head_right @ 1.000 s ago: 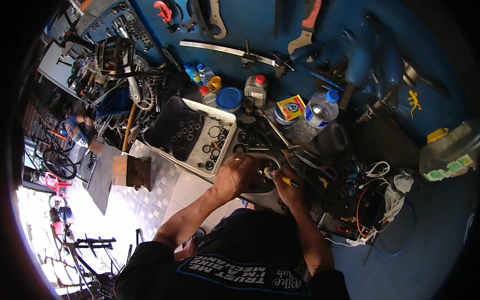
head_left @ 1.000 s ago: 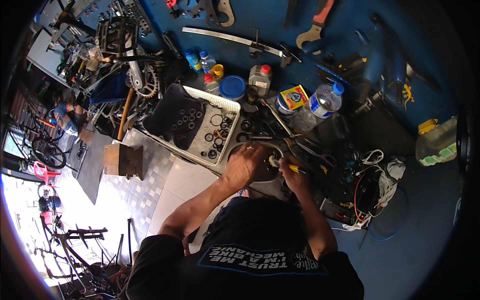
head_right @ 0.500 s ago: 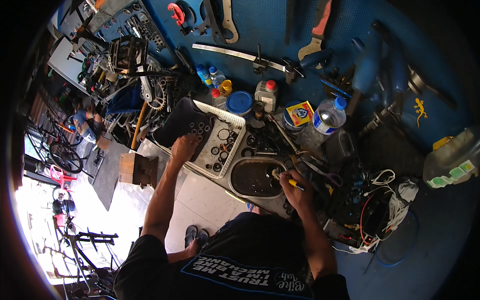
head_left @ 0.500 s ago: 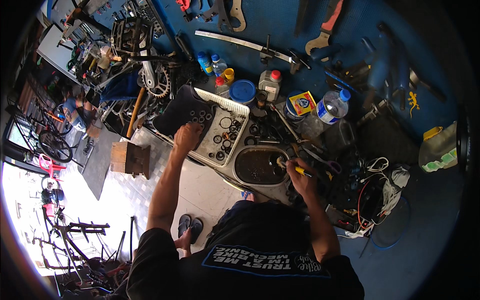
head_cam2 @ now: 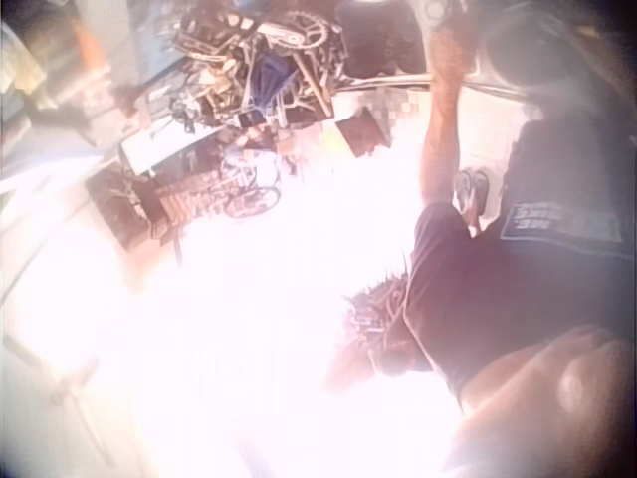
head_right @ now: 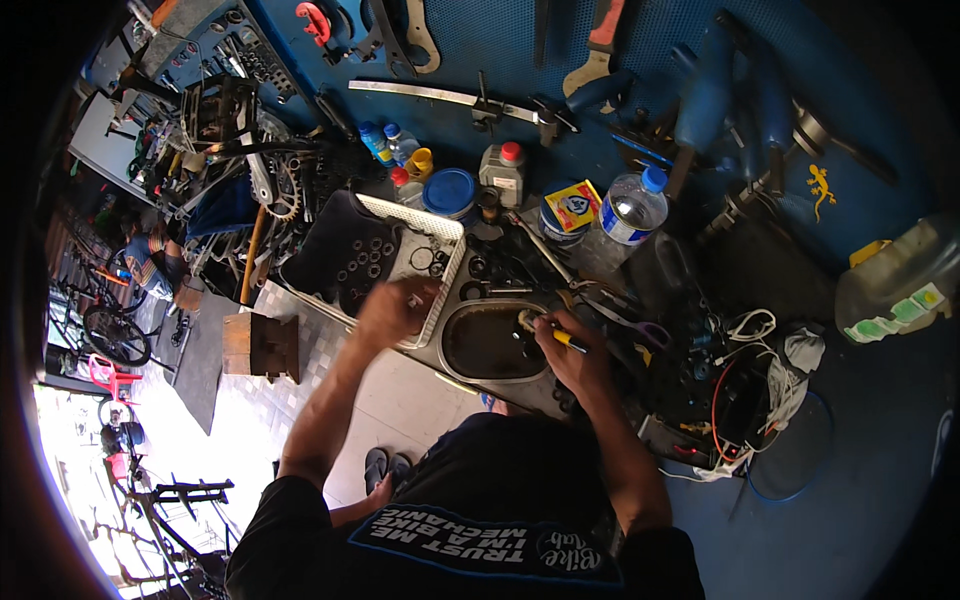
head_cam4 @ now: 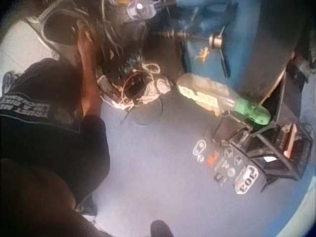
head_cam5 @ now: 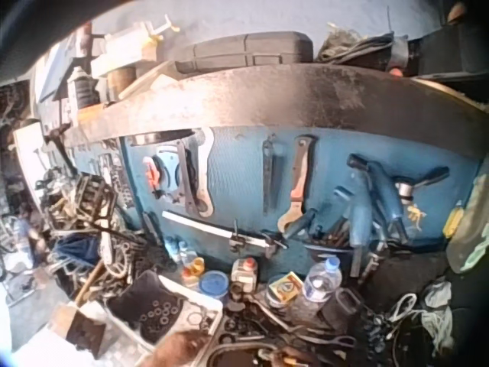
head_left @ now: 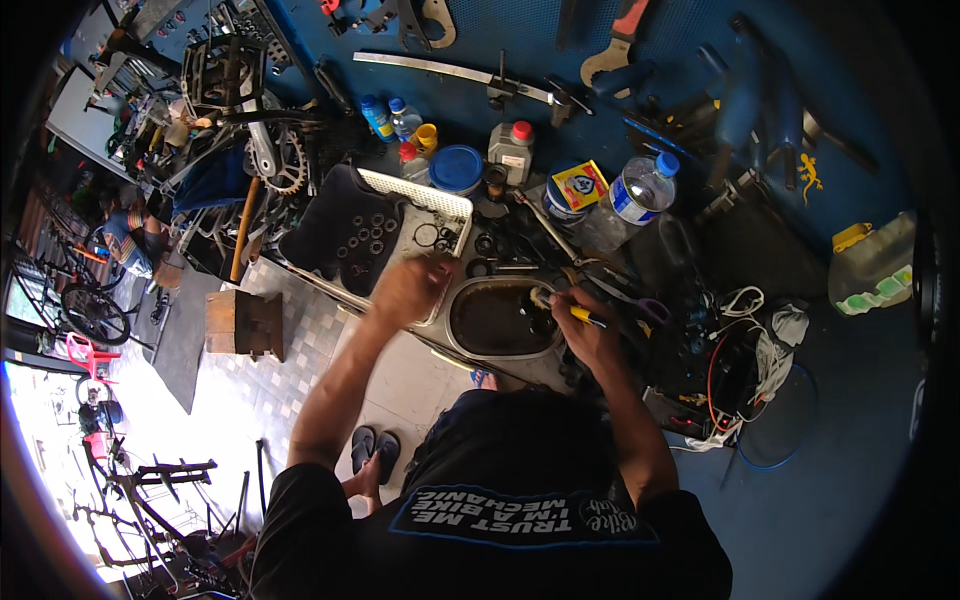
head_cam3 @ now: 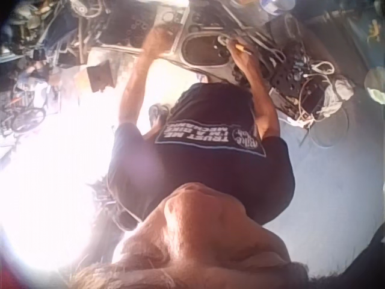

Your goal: The person repeatedly picks small circular metal parts from a white tray, scrubs them with a yellow-handled brush in a dark liquid basin, and returns them to the tray. The person continues this cycle for multiple parts throughout the clip.

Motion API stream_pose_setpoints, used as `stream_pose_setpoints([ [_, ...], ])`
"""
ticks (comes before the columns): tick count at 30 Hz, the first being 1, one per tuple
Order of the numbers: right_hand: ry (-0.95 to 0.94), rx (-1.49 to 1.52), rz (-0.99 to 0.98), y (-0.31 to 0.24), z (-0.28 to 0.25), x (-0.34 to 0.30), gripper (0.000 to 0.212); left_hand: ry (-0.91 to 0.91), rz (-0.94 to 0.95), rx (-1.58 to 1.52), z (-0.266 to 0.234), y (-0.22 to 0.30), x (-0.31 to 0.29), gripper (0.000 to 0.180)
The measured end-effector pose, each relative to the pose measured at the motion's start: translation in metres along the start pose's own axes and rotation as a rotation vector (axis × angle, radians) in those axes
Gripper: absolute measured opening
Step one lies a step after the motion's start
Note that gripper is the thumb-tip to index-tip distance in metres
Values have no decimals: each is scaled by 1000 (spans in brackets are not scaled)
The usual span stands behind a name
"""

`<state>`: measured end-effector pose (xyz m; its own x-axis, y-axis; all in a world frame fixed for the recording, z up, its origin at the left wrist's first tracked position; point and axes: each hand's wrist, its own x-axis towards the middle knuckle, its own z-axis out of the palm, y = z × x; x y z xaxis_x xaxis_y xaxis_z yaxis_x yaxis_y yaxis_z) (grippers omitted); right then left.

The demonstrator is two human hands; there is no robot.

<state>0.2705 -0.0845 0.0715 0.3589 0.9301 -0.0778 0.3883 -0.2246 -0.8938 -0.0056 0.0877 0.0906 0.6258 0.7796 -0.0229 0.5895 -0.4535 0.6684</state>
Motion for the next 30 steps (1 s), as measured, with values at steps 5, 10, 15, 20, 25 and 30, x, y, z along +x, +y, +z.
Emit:
stream_pose_setpoints([
  [5, -1, -44, -26, -9, 2, 4, 24, -203, 118, 387, 115, 10, -24, 69],
  [10, -5, -47, -66, 1, 4, 2, 24, -171, 89, 429, 157, 15, -32, 100],
  [15, -20, -26, -74, 7, 5, 1, 25, -308, 150, 370, 152, 29, -46, 91],
  [20, -34, -51, -74, 3, 3, 1, 25, -276, 311, 406, 148, 26, -67, 82],
  [25, -16, -46, -99, 3, 3, -2, 25, -247, 380, 318, 137, 5, -74, 46],
  [30, -202, -129, -155, 15, 7, -8, 23, -162, 422, 269, 129, -17, -75, 30],
])
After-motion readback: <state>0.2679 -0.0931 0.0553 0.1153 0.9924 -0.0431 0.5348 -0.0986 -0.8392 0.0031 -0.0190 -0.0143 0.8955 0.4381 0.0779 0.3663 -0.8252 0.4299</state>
